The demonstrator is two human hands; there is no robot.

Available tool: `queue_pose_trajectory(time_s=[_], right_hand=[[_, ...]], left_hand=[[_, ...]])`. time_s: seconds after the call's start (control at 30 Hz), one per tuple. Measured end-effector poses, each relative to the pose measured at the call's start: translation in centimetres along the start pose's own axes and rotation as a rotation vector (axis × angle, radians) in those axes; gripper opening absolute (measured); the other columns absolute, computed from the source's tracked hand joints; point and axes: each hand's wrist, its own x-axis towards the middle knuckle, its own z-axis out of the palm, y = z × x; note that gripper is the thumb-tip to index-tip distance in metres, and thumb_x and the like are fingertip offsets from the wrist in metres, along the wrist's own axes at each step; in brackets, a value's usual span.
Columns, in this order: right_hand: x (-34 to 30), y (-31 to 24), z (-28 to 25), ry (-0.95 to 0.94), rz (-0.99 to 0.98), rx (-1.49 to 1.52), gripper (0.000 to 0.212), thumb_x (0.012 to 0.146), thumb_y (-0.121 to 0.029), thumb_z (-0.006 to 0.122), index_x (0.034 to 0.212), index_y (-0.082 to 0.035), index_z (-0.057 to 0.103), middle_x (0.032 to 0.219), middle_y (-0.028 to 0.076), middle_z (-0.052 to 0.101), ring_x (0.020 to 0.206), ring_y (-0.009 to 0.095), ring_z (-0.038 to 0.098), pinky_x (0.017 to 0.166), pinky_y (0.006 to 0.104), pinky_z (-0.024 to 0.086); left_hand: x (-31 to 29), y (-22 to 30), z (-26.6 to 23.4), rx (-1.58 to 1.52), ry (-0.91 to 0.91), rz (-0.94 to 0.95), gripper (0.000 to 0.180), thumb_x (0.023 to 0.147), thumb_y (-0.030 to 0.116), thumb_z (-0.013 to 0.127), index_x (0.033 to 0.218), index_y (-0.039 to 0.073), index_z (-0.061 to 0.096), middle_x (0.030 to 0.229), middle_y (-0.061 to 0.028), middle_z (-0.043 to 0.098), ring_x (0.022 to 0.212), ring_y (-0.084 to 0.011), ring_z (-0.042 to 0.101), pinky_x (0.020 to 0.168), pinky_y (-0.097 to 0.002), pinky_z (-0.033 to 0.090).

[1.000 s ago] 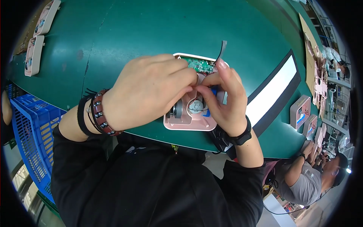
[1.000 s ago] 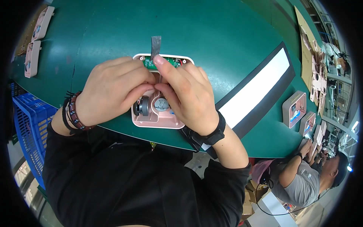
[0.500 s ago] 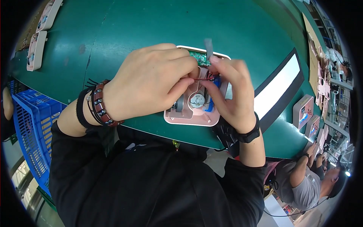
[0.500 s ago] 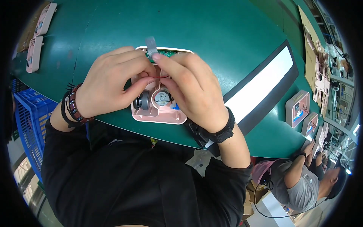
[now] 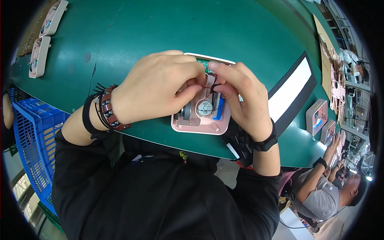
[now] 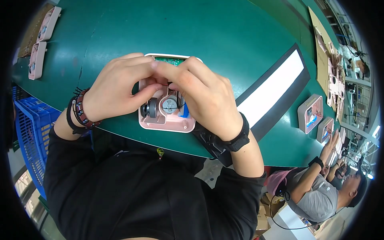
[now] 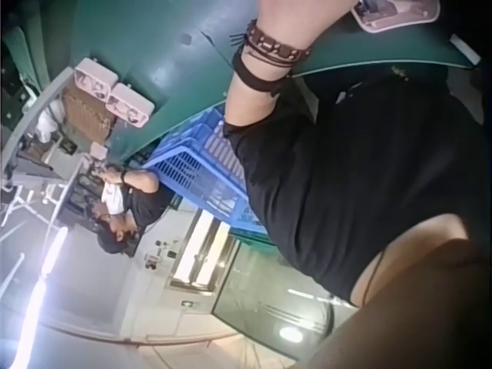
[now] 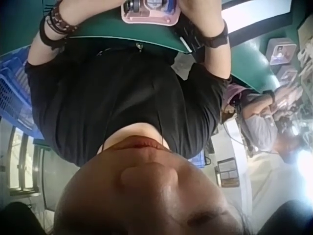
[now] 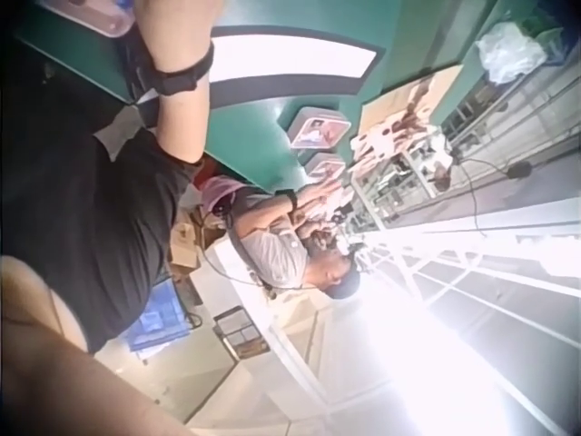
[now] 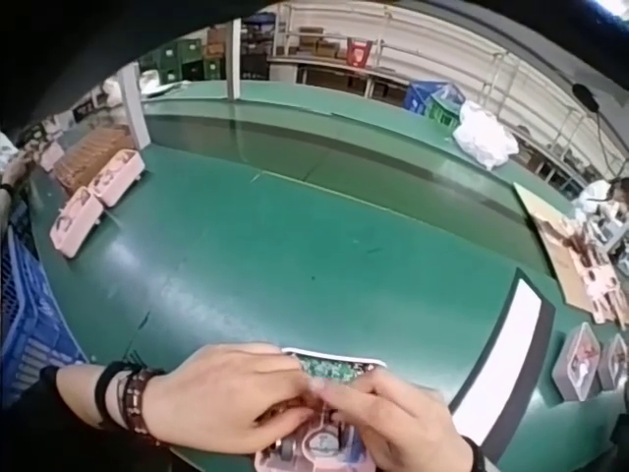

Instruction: The person reaches for a pink plastic housing, places it on the workspace, and applies a strip of tape to the internal components. They then press the wires into place and set the housing back onto the conveyor belt.

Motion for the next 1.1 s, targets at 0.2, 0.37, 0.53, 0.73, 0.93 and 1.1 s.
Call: queue_pose_trajectory(time_s=[0.2, 0.37, 0.53, 0.73, 0.93, 1.1], right_hand=[[-0.2, -0.3, 0.8, 0.024, 0.082, 0.060, 0.070, 0.078, 0.016, 0.066, 0.141, -0.007, 0.046, 0.084, 0.006, 0.062, 0.067, 0.013, 0.059, 0.059, 0.0247, 0.048], [-0.2, -0.3, 1.1, 0.060, 0.088, 0.047, 0.069, 0.079, 0.014, 0.067, 0.141, -0.007, 0.046, 0.083, 0.005, 0.062, 0.065, 0.012, 0.058, 0.055, 0.0245, 0.046], [-0.6, -0.1, 1.2, 0.039, 0.054, -0.044, 0.071, 0.077, 0.011, 0.071, 0.141, -0.007, 0.046, 0.082, 0.005, 0.062, 0.064, 0.013, 0.057, 0.057, 0.0246, 0.043], [-0.4, -0.2, 0.7, 0.041, -0.047, -0.236, 0.069, 0.071, -0.003, 0.080, 0.134, -0.008, 0.053, 0.084, 0.003, 0.061, 0.068, 0.016, 0.054, 0.066, 0.0281, 0.038], [-0.6, -0.2, 0.0, 0.079, 0.031, -0.371, 0.041, 0.064, -0.016, 0.084, 0.102, -0.011, 0.067, 0.096, 0.002, 0.061, 0.081, 0.020, 0.052, 0.072, 0.0339, 0.035], [-0.7, -0.3, 0.2, 0.041, 0.012, -0.362, 0.029, 0.064, -0.016, 0.083, 0.087, -0.013, 0.066, 0.103, 0.002, 0.060, 0.087, 0.022, 0.052, 0.074, 0.0359, 0.035]], left_hand=[[-0.1, -0.3, 0.1, -0.064, -0.018, -0.018, 0.007, 0.078, 0.006, 0.068, 0.084, 0.006, 0.063, 0.074, -0.0045, 0.062, 0.068, -0.0206, 0.060, 0.063, -0.0336, 0.046], [-0.1, -0.1, 0.0, -0.067, -0.010, -0.014, 0.007, 0.079, 0.007, 0.067, 0.083, 0.006, 0.063, 0.074, -0.0045, 0.062, 0.068, -0.0201, 0.060, 0.063, -0.0336, 0.046], [-0.1, -0.2, 0.0, -0.113, -0.013, -0.027, 0.007, 0.079, 0.006, 0.067, 0.083, 0.006, 0.063, 0.074, -0.0044, 0.062, 0.069, -0.0203, 0.060, 0.063, -0.0334, 0.046], [-0.2, -0.1, 0.1, -0.137, 0.002, -0.018, 0.007, 0.079, 0.005, 0.067, 0.084, 0.006, 0.063, 0.076, -0.0040, 0.063, 0.069, -0.0203, 0.059, 0.065, -0.0332, 0.046], [-0.3, 0.1, 0.1, -0.160, -0.015, -0.044, 0.007, 0.080, 0.005, 0.068, 0.085, 0.006, 0.062, 0.076, -0.0039, 0.063, 0.071, -0.0202, 0.059, 0.067, -0.0332, 0.045], [-0.3, 0.2, 0.1, -0.159, -0.006, -0.064, 0.007, 0.083, 0.012, 0.067, 0.083, 0.007, 0.062, 0.075, -0.0043, 0.062, 0.071, -0.0220, 0.060, 0.066, -0.0355, 0.046]])
